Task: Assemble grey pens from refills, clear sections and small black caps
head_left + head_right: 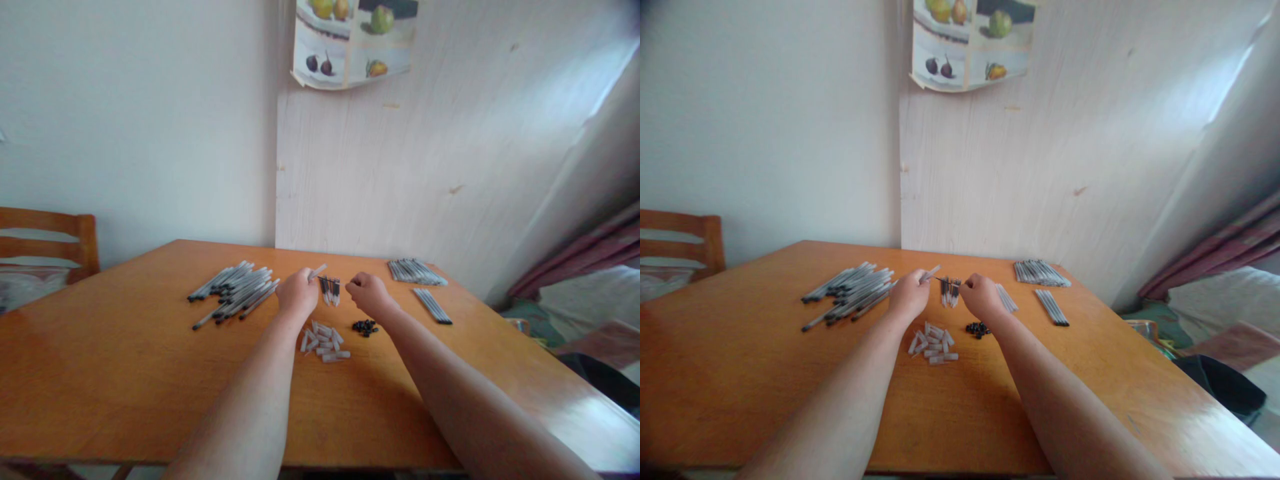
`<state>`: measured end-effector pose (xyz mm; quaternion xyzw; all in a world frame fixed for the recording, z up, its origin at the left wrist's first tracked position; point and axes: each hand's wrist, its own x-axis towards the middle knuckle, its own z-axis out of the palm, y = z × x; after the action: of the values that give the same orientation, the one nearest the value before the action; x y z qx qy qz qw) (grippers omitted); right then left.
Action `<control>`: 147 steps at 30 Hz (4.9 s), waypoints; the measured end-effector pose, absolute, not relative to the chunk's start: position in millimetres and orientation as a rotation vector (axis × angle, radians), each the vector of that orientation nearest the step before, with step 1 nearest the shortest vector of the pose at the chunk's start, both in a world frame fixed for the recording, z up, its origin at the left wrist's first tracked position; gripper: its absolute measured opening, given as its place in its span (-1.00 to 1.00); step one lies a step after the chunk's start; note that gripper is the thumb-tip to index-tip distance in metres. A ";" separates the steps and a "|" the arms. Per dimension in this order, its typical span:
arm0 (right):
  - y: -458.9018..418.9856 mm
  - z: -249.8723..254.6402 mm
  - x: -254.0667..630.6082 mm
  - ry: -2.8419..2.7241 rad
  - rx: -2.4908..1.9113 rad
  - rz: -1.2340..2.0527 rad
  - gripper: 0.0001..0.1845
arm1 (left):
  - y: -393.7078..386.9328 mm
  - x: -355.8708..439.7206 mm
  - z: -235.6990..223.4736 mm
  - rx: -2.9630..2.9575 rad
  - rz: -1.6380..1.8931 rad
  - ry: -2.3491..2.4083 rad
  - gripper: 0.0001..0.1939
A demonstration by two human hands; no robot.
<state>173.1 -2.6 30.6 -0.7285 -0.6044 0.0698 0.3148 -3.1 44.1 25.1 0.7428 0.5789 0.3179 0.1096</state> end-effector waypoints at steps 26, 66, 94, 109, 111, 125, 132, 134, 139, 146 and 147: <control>-65.7 54.8 214.9 -1.284 -1.299 0.731 -0.84 | 44.2 -4.8 16.5 2.287 0.882 1.802 -0.71; -48.9 33.2 200.7 -1.406 -1.471 0.419 -0.78 | 29.7 14.2 16.2 2.657 0.736 1.244 -0.73; -63.7 39.2 231.9 -1.940 -1.882 0.635 -0.83 | 27.5 16.0 20.0 2.566 0.707 1.185 -0.72; -62.7 39.1 226.4 -2.103 -1.999 0.593 -0.91 | 31.0 15.7 15.8 2.585 0.770 1.128 -0.77; -62.1 37.3 227.7 -2.107 -2.012 0.597 -0.92 | 30.8 15.5 16.5 2.570 0.762 1.118 -0.77; -65.1 50.1 223.3 -1.607 -1.550 0.720 -0.96 | 35.8 20.7 10.5 2.233 0.835 0.948 -0.77; -59.3 48.0 207.8 -1.470 -1.347 0.673 -0.90 | 36.1 22.1 5.2 2.359 0.795 0.935 -0.76; -55.6 43.2 206.1 -1.460 -1.337 0.657 -0.86 | 36.0 22.7 4.2 2.384 0.791 0.932 -0.75; -49.8 34.3 202.5 -1.486 -1.349 0.562 -0.84 | 34.7 23.7 3.4 2.434 0.792 0.924 -0.75; -50.2 35.1 199.7 -1.543 -1.401 0.462 -0.90 | 34.2 24.6 3.5 2.431 0.752 0.926 -0.77; -50.2 35.1 199.6 -1.551 -1.408 0.450 -0.91 | 33.7 24.6 3.9 2.432 0.747 0.929 -0.77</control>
<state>199.6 -50.2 35.1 -0.5769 -0.6354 0.1845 0.4790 24.6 33.7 3.9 0.8769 0.3350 0.2695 0.2150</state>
